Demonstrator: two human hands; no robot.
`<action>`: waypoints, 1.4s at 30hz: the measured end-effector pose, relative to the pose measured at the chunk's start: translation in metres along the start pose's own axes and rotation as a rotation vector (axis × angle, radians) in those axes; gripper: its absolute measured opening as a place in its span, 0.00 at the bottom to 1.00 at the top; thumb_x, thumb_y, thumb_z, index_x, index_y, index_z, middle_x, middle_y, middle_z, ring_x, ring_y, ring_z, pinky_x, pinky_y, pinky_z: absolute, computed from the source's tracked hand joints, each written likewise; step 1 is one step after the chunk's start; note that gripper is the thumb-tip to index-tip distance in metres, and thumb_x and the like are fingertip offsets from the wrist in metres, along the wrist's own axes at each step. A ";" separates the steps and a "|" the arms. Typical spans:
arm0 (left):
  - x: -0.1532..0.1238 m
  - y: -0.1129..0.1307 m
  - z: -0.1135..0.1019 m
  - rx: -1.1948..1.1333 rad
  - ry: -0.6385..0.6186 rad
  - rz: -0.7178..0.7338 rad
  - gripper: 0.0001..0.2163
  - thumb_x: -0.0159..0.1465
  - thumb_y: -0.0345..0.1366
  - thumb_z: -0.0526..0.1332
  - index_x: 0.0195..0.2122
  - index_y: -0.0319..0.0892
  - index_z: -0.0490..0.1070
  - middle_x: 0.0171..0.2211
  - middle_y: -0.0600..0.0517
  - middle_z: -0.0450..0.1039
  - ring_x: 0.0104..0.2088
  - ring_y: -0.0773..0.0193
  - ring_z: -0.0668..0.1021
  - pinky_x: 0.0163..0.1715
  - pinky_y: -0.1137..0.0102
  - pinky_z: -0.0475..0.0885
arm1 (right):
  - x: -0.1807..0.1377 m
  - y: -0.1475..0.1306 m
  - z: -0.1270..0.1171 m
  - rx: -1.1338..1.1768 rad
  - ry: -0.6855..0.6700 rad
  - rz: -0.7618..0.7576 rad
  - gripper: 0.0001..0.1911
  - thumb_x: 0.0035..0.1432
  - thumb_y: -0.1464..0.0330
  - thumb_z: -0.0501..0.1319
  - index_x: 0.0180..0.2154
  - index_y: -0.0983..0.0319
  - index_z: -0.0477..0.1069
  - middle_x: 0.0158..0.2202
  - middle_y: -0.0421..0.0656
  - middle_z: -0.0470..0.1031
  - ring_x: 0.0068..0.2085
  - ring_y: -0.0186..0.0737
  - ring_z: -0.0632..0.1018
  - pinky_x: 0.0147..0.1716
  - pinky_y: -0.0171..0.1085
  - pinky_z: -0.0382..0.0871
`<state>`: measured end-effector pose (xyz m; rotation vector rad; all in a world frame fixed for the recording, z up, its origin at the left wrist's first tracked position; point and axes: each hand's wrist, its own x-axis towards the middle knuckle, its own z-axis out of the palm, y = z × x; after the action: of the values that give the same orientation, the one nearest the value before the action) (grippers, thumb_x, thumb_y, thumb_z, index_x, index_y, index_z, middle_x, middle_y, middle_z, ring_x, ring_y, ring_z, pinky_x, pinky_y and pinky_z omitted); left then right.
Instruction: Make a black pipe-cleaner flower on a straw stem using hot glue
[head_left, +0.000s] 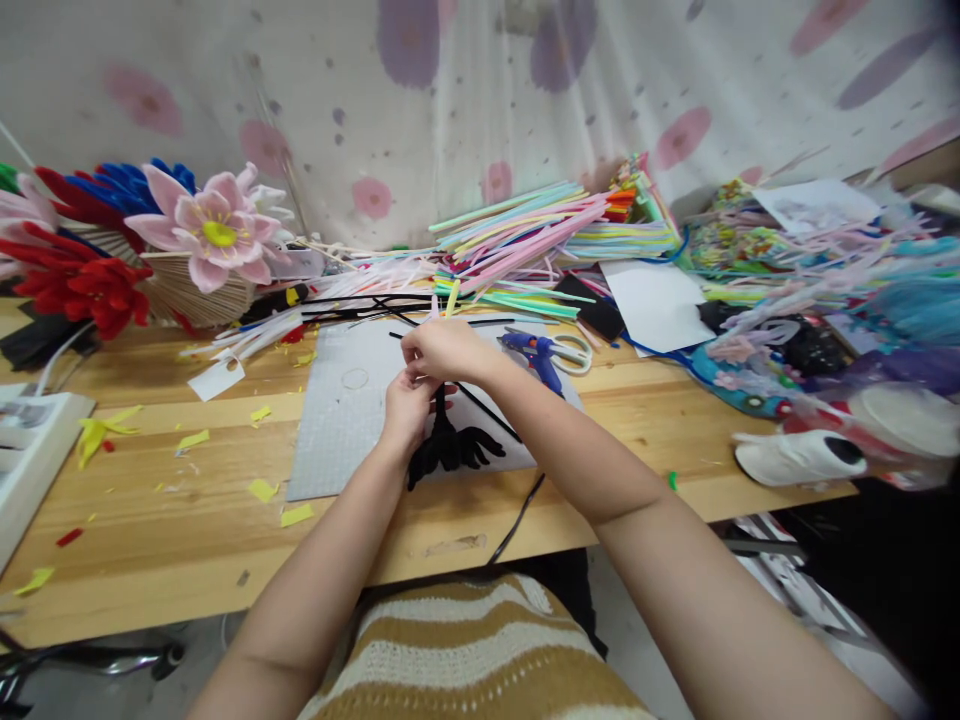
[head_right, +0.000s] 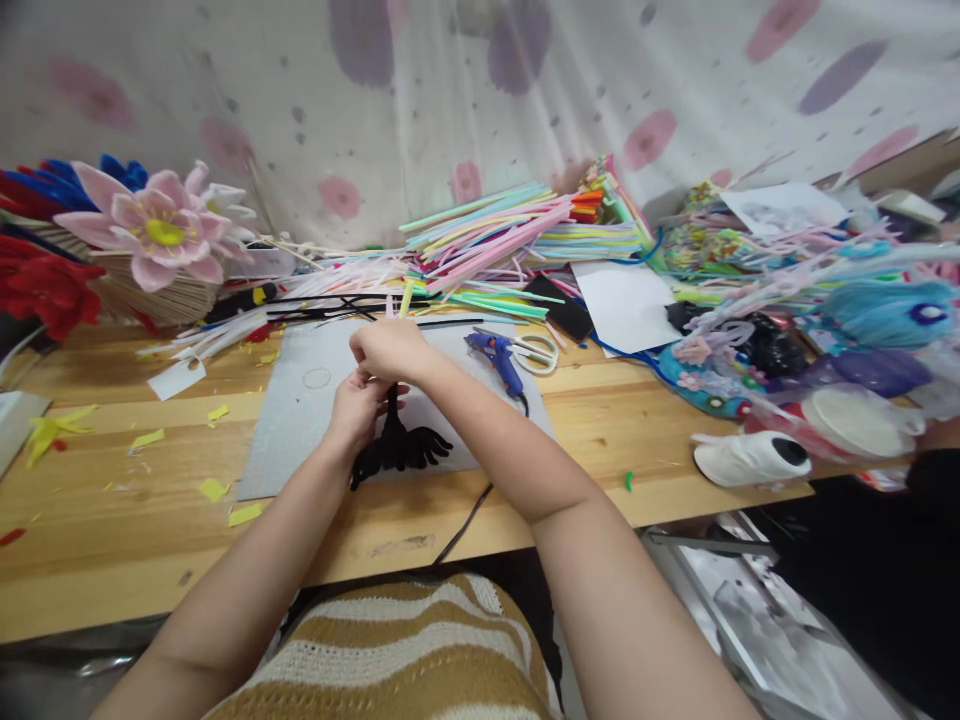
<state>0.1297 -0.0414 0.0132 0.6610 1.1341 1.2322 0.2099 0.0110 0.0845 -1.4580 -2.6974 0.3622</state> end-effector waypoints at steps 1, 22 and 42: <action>0.000 0.000 -0.001 0.013 -0.017 0.003 0.12 0.45 0.33 0.67 0.30 0.38 0.66 0.23 0.52 0.72 0.22 0.66 0.75 0.20 0.74 0.68 | 0.003 -0.001 -0.003 -0.028 -0.016 -0.016 0.07 0.47 0.68 0.60 0.31 0.61 0.74 0.31 0.45 0.75 0.36 0.40 0.73 0.31 0.34 0.56; 0.021 0.012 -0.024 -0.023 -0.103 -0.339 0.03 0.57 0.25 0.57 0.28 0.35 0.68 0.22 0.50 0.72 0.20 0.68 0.75 0.18 0.74 0.72 | 0.007 0.014 0.000 -0.087 0.040 -0.273 0.06 0.51 0.72 0.56 0.30 0.64 0.72 0.36 0.44 0.74 0.35 0.37 0.72 0.28 0.33 0.52; -0.006 0.000 -0.018 -0.700 -0.325 -0.516 0.13 0.65 0.27 0.46 0.41 0.43 0.68 0.23 0.57 0.69 0.19 0.80 0.71 0.20 0.86 0.67 | -0.020 0.029 0.094 2.151 -0.123 0.365 0.06 0.48 0.76 0.60 0.25 0.64 0.63 0.18 0.34 0.66 0.18 0.25 0.66 0.19 0.26 0.63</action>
<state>0.1140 -0.0501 0.0087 0.0182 0.4913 0.9353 0.2299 -0.0076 -0.0127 -0.8163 -0.5931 2.1738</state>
